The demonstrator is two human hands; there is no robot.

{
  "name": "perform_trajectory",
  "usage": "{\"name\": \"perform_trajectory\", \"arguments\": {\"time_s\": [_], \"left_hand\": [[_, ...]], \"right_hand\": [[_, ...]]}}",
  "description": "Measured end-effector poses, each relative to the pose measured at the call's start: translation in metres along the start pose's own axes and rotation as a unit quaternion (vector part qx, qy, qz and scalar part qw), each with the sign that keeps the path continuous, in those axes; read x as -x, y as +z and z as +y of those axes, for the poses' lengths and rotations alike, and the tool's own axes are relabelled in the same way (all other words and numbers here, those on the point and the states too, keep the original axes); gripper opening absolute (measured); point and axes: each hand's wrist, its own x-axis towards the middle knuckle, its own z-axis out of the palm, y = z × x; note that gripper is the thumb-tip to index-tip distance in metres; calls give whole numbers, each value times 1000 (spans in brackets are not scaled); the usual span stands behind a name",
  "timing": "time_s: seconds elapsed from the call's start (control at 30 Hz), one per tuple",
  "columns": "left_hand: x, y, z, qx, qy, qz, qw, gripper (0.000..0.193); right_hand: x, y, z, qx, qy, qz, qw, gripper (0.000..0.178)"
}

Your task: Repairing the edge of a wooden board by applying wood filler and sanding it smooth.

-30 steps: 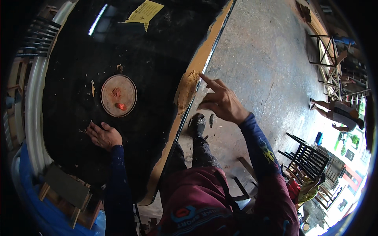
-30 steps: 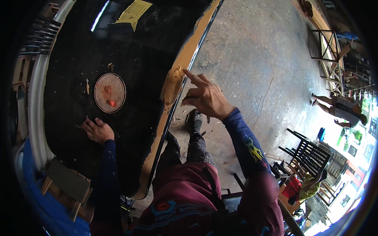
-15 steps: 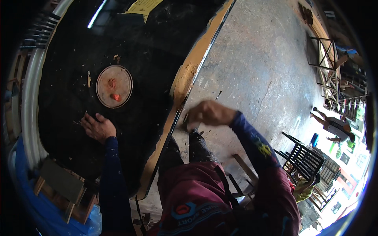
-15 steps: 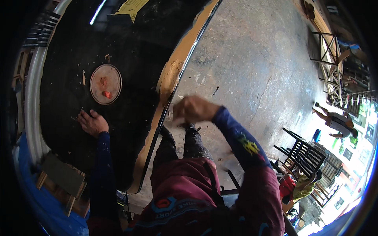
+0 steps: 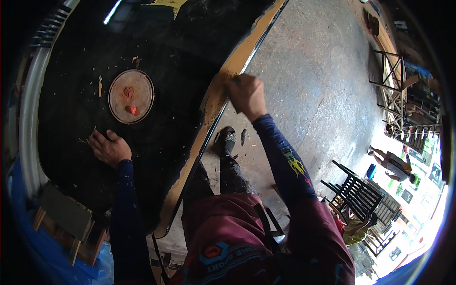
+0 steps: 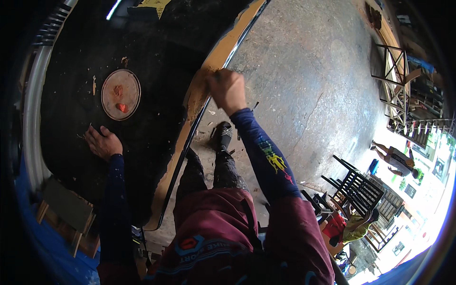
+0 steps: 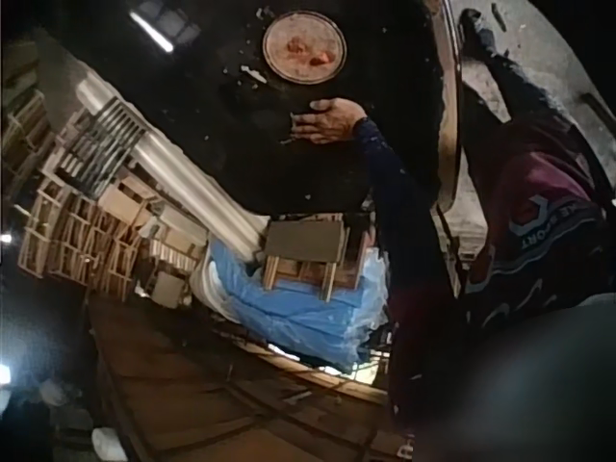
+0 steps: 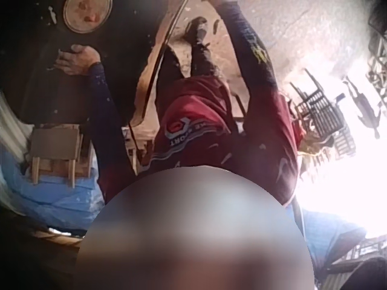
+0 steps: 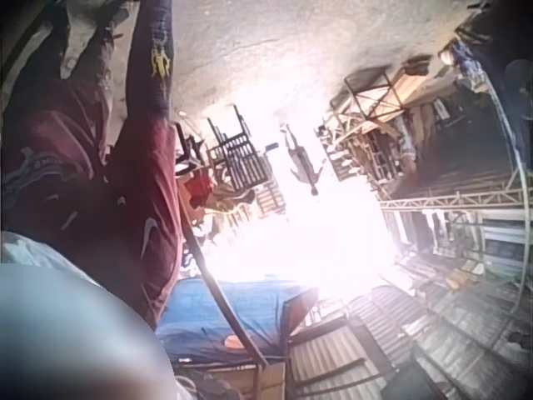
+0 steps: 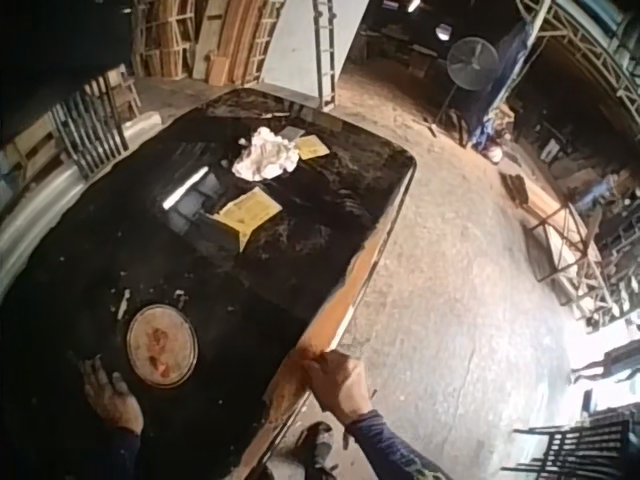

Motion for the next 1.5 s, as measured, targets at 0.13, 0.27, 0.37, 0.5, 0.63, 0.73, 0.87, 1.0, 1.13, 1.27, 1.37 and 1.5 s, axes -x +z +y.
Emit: {"name": "perform_trajectory", "arguments": {"time_s": [0.13,0.27,0.37,0.5,0.63,0.73,0.87,1.0,1.13,1.27,1.37,1.5], "left_hand": [[-3,-6,10,15,8,3,1000,61],[-4,-3,1,9,2,-12,1000,61],[2,-7,4,22,15,3,1000,61],[-7,-4,13,23,1,-2,1000,61],[0,-6,7,25,11,2,1000,60],[-3,-6,8,18,13,1,1000,60],[1,-6,5,19,0,1,1000,60],[0,-3,2,13,4,-4,1000,61],[0,-8,9,6,4,-3,1000,60],[-3,-9,7,9,10,-21,1000,60],[3,-11,7,6,7,-16,1000,60],[-3,-6,5,13,5,-9,1000,60]], "right_hand": [[-3,-2,-11,-47,8,7,999,30],[17,13,2,-33,-69,-20,997,29],[5,13,6,-23,-1,-2,1000,29],[13,13,13,22,-53,-19,998,36],[25,26,13,47,-119,49,991,38],[16,16,12,-14,-71,51,996,37],[43,23,-6,31,-47,-27,998,29],[33,-2,0,85,-49,21,995,32],[8,5,-1,-40,83,81,992,33],[8,12,-7,-61,93,77,991,36],[20,9,-22,-74,123,64,988,37],[20,5,-17,-68,114,-20,991,37]]}}
